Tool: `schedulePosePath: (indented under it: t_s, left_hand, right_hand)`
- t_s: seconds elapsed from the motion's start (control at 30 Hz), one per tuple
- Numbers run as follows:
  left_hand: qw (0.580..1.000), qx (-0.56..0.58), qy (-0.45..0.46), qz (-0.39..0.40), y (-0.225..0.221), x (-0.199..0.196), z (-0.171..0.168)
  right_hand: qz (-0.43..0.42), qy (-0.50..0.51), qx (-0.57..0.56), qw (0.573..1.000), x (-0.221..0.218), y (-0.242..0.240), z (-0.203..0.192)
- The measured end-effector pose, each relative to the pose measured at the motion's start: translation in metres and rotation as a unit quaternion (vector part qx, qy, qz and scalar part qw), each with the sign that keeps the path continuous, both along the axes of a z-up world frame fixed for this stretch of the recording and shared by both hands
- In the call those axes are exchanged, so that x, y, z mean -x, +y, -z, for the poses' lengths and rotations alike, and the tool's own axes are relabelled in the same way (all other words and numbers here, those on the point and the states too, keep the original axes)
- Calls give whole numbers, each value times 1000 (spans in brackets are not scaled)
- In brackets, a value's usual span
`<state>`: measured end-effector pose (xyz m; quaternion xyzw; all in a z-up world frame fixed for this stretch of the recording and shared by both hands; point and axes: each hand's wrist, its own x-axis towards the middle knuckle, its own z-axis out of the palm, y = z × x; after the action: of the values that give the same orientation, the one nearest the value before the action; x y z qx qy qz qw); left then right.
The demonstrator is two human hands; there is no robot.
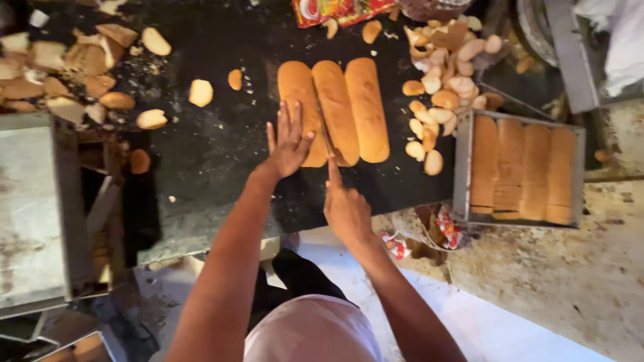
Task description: The person slices long loaves of bread into pieces with a knife and places them into metal trays.
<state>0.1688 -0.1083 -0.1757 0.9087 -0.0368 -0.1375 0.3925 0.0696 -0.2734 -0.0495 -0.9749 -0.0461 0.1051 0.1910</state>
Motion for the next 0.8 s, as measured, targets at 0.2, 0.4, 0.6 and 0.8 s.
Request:
schedulePosePath:
  t_s: [0.2,0.4,0.6,0.8]
  left_hand:
    - [1000,0,3,-9,-2,0,-1]
    - [1000,0,-2,-10,-3,0,-5]
    - [999,32,-11,-6,3,3,-20]
    - [990,-26,-133,-48,-9,32,-57]
  right_hand:
    - [2,-55,-14,998,0,4,23]
    - [33,42,36,998,67,-13,27]
    - [30,54,2,998,97,-29,60]
    - [81,146,-44,985,213,-77,64]
